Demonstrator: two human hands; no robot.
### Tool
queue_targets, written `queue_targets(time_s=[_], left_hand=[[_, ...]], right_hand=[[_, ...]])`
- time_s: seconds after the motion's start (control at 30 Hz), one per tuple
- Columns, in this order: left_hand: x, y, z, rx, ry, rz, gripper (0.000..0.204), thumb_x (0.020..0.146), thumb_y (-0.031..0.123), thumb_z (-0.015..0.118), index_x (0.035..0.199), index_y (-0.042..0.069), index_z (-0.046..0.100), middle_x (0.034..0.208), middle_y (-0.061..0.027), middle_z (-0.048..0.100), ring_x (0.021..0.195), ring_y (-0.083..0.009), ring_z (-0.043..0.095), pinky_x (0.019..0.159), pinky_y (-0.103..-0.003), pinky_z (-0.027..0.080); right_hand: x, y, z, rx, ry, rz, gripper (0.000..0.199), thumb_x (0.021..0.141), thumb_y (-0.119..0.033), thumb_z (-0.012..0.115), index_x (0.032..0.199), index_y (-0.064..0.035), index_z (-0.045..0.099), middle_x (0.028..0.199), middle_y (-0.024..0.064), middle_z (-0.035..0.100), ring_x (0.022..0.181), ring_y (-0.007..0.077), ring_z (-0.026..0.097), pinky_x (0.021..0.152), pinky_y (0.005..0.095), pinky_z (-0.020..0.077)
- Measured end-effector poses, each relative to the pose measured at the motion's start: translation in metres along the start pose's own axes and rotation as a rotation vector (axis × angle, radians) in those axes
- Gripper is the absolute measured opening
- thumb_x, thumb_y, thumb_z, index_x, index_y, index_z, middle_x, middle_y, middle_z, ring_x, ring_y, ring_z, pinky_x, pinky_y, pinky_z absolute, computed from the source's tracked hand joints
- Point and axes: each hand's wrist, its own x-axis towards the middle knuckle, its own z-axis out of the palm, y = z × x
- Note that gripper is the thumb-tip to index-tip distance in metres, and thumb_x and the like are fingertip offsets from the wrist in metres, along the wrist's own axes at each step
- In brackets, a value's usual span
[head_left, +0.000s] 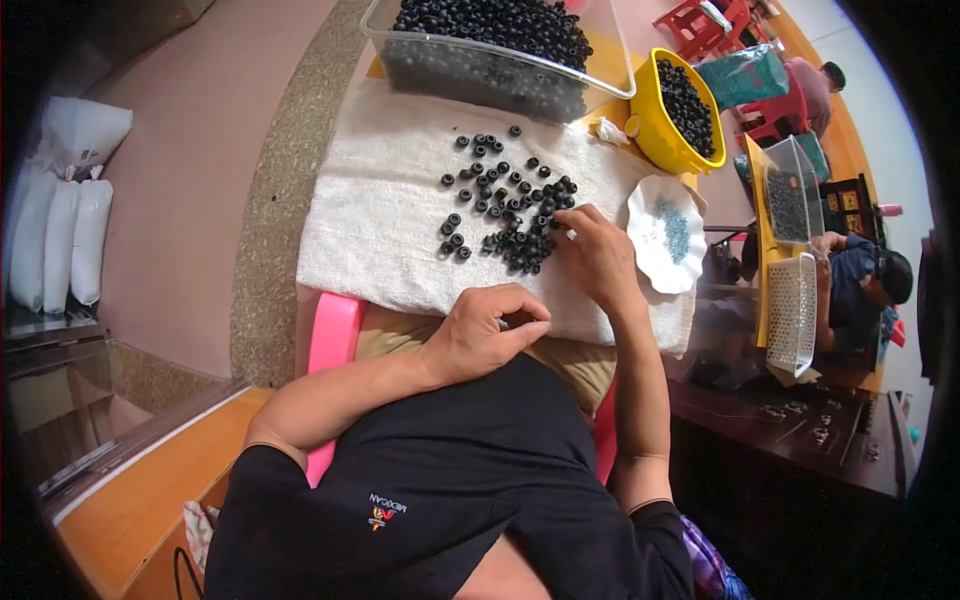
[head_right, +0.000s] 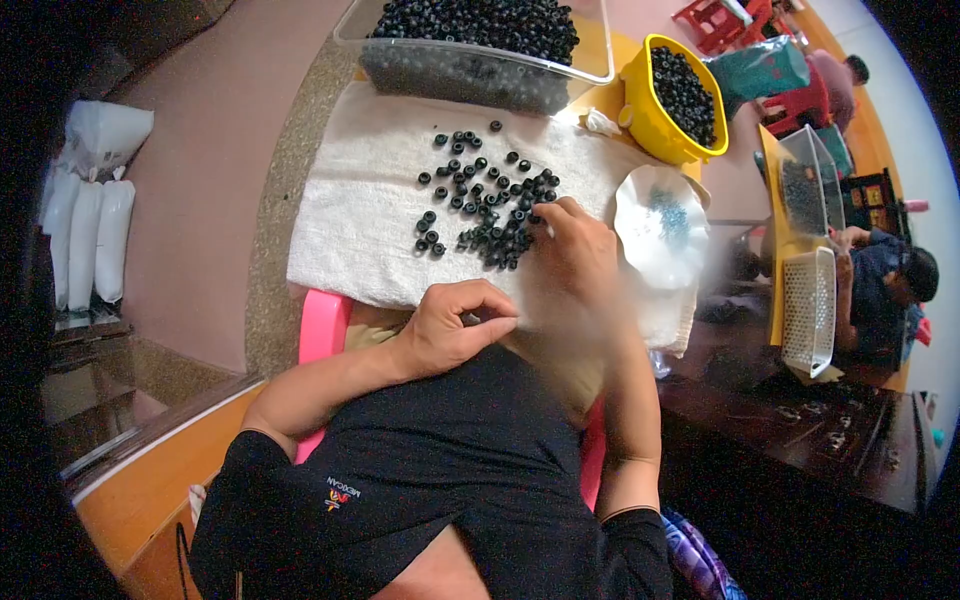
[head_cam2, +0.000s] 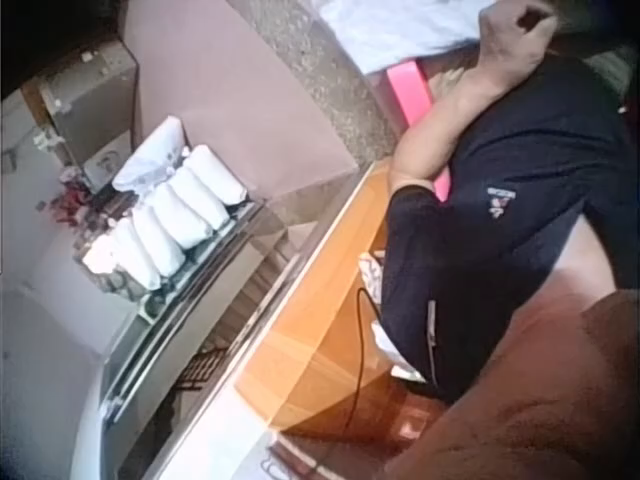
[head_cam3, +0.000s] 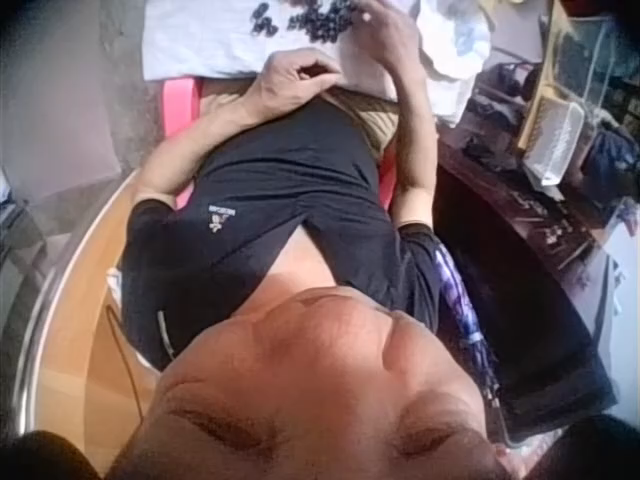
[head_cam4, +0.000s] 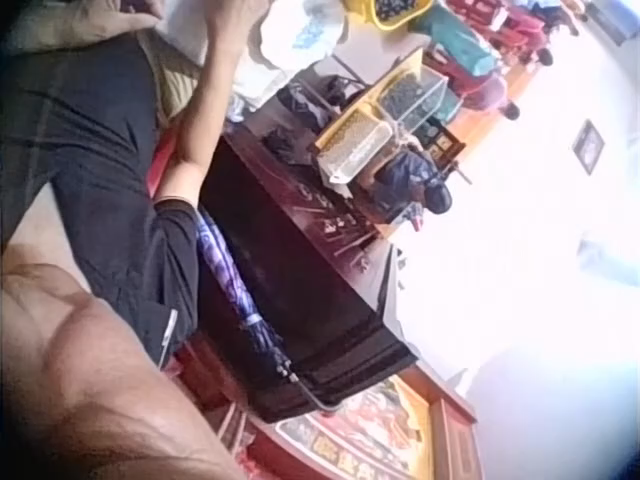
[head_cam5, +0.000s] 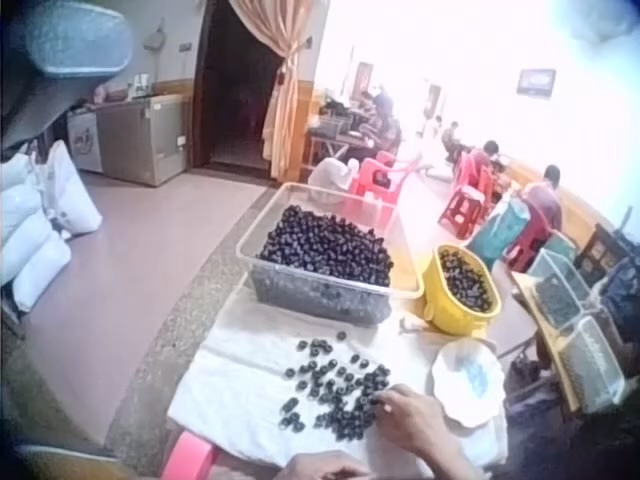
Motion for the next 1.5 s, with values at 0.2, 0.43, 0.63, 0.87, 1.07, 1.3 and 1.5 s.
queue_targets(time_s=[0.2,0.43,0.63,0.87,1.07,1.3,1.5], left_hand=[[0.000,-0.003,0.000,-0.024,0.014,0.000,0.008,0.087,0.005,0.071,0.094,0.001,0.070,0.088,-0.0046,0.069,0.080,-0.0082,0.064,0.070,-0.023,0.051],[-0.001,-0.005,0.000,-0.070,0.018,-0.085,0.009,0.090,0.007,0.069,0.097,0.002,0.070,0.089,0.0003,0.068,0.080,-0.0045,0.061,0.069,-0.022,0.051],[0.004,-0.008,0.001,-0.296,0.066,-0.127,0.013,0.093,0.009,0.068,0.103,0.000,0.067,0.089,-0.0006,0.068,0.078,-0.0040,0.060,0.071,-0.021,0.051],[0.007,-0.012,-0.002,-0.592,0.038,-0.233,0.013,0.096,0.011,0.065,0.103,0.001,0.063,0.088,-0.0029,0.066,0.078,-0.0087,0.064,0.073,-0.024,0.054],[0.006,-0.012,-0.003,-0.740,0.026,-0.279,0.009,0.097,0.009,0.063,0.101,0.002,0.061,0.091,-0.0036,0.064,0.083,-0.0099,0.064,0.075,-0.024,0.054],[0.006,-0.010,-0.004,-0.749,0.034,-0.285,0.011,0.096,0.010,0.064,0.103,0.002,0.061,0.093,-0.0030,0.063,0.082,-0.0087,0.062,0.075,-0.023,0.054],[0.007,-0.014,-0.003,-0.726,0.035,-0.263,0.011,0.095,0.010,0.066,0.102,0.003,0.062,0.092,-0.0008,0.064,0.081,-0.0055,0.060,0.074,-0.021,0.051]], right_hand=[[-0.003,-0.006,0.001,0.008,0.074,-0.034,0.017,0.086,-0.010,0.068,0.103,-0.0075,0.069,0.097,0.0077,0.068,0.079,0.0284,0.068,0.069,0.0365,0.0525],[-0.020,0.005,0.000,0.424,0.115,0.068,0.020,0.086,0.001,0.069,0.105,-0.0033,0.067,0.094,0.0079,0.068,0.079,0.0149,0.065,0.070,0.0268,0.0508],[-0.046,-0.009,-0.006,0.756,0.021,0.158,0.019,0.086,0.004,0.069,0.104,0.0028,0.066,0.098,0.0075,0.067,0.088,0.0098,0.063,0.078,0.0238,0.0506],[-0.061,-0.032,-0.002,0.766,0.017,-0.052,0.018,0.086,0.005,0.069,0.103,0.0038,0.065,0.104,0.0126,0.063,0.095,0.0167,0.063,0.082,0.0269,0.0517],[-0.065,-0.041,0.004,0.794,0.034,-0.019,0.017,0.087,0.003,0.068,0.104,0.0033,0.065,0.107,0.0130,0.061,0.093,0.0174,0.062,0.079,0.0268,0.0519],[-0.067,-0.042,0.008,0.603,0.113,-0.132,0.020,0.086,-0.003,0.071,0.105,0.0000,0.066,0.103,0.0126,0.063,0.086,0.0179,0.063,0.074,0.0272,0.0514],[-0.072,-0.045,0.011,0.606,0.133,-0.117,0.025,0.084,-0.003,0.073,0.108,-0.0008,0.066,0.102,0.0139,0.064,0.086,0.0196,0.064,0.073,0.0290,0.0527]])
